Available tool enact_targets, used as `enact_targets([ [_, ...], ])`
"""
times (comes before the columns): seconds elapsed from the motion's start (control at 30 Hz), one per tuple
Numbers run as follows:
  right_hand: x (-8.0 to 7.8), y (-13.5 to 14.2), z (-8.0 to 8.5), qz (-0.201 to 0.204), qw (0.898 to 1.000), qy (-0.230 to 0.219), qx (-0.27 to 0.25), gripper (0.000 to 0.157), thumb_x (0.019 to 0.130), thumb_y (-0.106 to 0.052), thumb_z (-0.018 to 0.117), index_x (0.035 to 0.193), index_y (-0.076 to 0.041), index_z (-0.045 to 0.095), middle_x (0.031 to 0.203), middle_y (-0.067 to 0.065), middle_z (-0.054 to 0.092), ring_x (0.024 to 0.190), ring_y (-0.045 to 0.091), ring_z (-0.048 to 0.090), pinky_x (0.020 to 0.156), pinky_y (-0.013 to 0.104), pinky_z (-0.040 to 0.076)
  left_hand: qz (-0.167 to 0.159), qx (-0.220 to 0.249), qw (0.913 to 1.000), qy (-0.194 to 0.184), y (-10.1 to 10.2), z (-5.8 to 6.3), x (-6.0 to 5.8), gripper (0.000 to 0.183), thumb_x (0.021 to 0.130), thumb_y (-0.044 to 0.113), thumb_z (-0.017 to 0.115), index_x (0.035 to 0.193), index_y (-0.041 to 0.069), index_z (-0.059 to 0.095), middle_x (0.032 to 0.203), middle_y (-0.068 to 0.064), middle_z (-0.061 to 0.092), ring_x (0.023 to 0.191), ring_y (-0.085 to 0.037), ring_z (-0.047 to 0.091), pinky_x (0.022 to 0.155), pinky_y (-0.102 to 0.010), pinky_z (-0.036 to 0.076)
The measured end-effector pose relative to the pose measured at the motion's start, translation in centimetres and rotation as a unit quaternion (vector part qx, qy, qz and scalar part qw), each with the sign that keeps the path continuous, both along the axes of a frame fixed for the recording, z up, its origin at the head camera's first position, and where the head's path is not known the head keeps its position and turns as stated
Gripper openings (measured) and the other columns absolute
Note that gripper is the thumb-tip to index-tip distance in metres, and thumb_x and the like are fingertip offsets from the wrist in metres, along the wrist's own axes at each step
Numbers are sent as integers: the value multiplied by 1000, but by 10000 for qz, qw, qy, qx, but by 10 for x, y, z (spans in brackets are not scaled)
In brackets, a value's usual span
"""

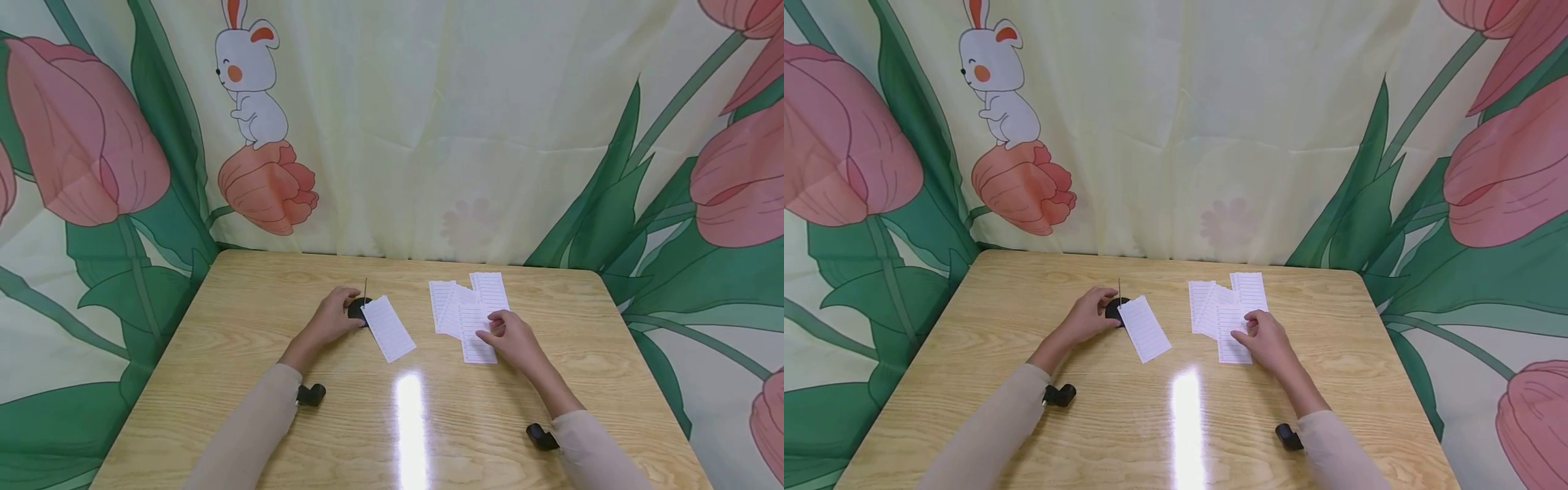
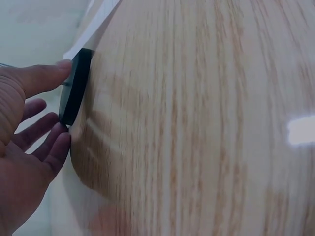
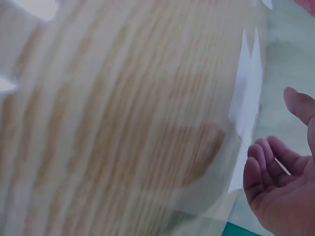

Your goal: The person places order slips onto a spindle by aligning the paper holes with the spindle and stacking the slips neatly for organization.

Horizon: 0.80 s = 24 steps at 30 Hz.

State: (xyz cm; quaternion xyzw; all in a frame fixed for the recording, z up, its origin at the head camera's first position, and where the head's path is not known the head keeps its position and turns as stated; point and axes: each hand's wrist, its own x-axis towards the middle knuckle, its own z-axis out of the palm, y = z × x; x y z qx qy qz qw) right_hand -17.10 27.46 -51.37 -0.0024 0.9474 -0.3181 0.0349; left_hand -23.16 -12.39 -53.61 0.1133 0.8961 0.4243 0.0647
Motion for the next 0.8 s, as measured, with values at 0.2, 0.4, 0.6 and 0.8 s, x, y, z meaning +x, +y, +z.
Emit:
enact_targets([
  [0.2, 5, 4, -4, -87, 9998, -114, 156, 52, 89, -31, 82, 117, 6, 60, 110, 21, 61, 101, 33, 59, 88, 46, 50, 18, -30, 9999, -126, -1, 1, 2, 69, 83, 9, 86, 143, 2, 55, 141, -18, 55, 127, -35, 57, 108, -49, 48],
  [0.4, 8, 7, -10, -135, 9989, -353, 274, 51, 87, -30, 84, 115, 4, 58, 111, 21, 58, 100, 32, 56, 90, 47, 48, 52, -62, 9997, -223, -1, -2, 0, 65, 83, 9, 86, 141, 1, 58, 140, -18, 57, 128, -33, 58, 109, -47, 47],
  [0.6, 8, 7, -14, -9, 9988, -363, 330, 49, 86, -23, 85, 116, 6, 58, 115, 22, 58, 103, 33, 56, 91, 47, 48, 36, -182, 9997, -186, 0, -4, -2, 60, 84, 10, 86, 138, 1, 61, 140, -17, 57, 127, -32, 58, 109, -47, 47],
  [0.8, 9, 12, -15, 183, 9991, -202, 320, 46, 87, -17, 83, 119, 8, 61, 113, 23, 60, 105, 34, 59, 91, 49, 49, 8, -255, 9995, -159, -1, -2, -2, 60, 84, 10, 86, 137, 0, 61, 139, -18, 57, 127, -32, 58, 109, -47, 47],
])
